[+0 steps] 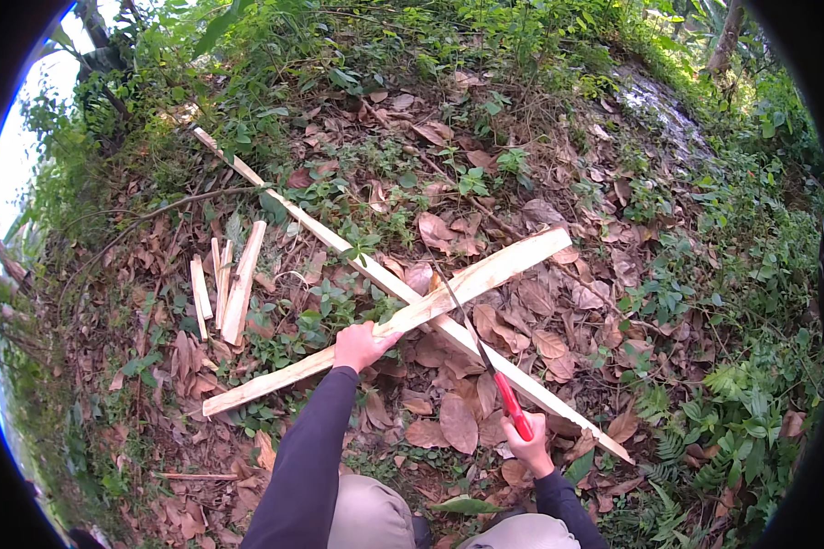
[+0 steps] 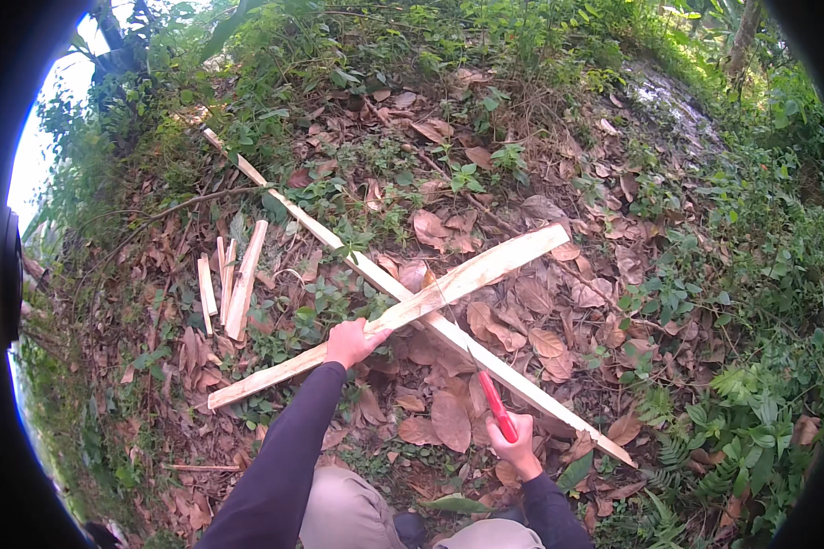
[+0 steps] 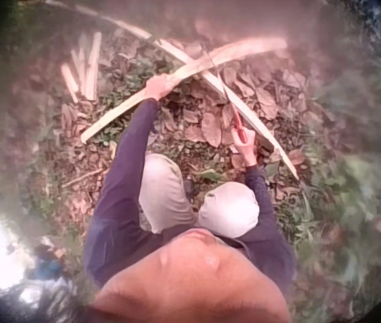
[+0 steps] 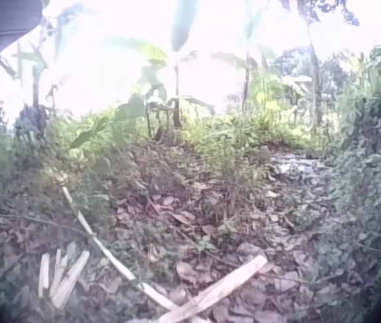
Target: The person uses a red folding saw to cut a long, thin piece of light-colored wood that is resting on the forest floor. The person holds the wood steady with one hand while sawing with the other, creating smaller segments.
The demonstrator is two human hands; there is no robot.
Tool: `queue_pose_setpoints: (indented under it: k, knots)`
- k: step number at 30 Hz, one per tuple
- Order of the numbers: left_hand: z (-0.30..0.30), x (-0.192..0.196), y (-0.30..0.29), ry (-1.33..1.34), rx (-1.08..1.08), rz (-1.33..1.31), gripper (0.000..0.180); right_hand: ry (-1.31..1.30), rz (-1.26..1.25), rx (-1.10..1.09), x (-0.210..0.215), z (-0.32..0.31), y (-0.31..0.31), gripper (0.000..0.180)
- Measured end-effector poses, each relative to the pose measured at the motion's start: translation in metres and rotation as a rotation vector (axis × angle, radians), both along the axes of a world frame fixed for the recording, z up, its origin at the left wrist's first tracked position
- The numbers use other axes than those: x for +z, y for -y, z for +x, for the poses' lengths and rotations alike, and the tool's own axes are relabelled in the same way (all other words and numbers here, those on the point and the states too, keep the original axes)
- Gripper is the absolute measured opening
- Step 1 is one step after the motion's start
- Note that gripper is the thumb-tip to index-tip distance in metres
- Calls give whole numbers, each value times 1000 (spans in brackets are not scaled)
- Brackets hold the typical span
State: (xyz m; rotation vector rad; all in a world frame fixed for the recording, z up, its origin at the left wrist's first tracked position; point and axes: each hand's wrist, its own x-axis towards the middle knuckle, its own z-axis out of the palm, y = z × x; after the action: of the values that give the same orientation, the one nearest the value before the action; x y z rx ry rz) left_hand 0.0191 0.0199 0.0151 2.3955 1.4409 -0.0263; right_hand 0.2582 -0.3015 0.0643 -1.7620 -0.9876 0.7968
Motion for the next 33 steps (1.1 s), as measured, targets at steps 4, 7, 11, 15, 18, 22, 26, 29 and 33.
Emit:
queue_pose_setpoints:
  k: [4,7,11,15,18,22,26,29,33]
  knots:
    - [-4,-8,-2,-35,7,14,84,43,46,55,3,-1,-83,24]
    - [-1,-8,-3,-28,7,13,83,95,119,103,1,2,-90,18]
    - [-2,-5,-1,-4,10,16,81,99,57,125,20,-2,-40,17]
    - [1,-9,-1,-12,5,28,79,-76,103,56,0,-3,-81,22]
    - [1,-7,-4,-19,4,29,80,-280,108,1,-5,-6,-105,30]
    - [-4,-1,-4,-17,34,0,80,-13,-4,180,-3,3,-49,28]
    - [5,2,-3,-10,20,12,81,19,143,143,-7,-2,-53,28]
    - [3,-1,-4,-54,30,13,81,-85,117,56,-10,4,-105,32]
    - [-9,-2,2,-70,63,-6,81,-91,66,98,-4,-3,-55,32]
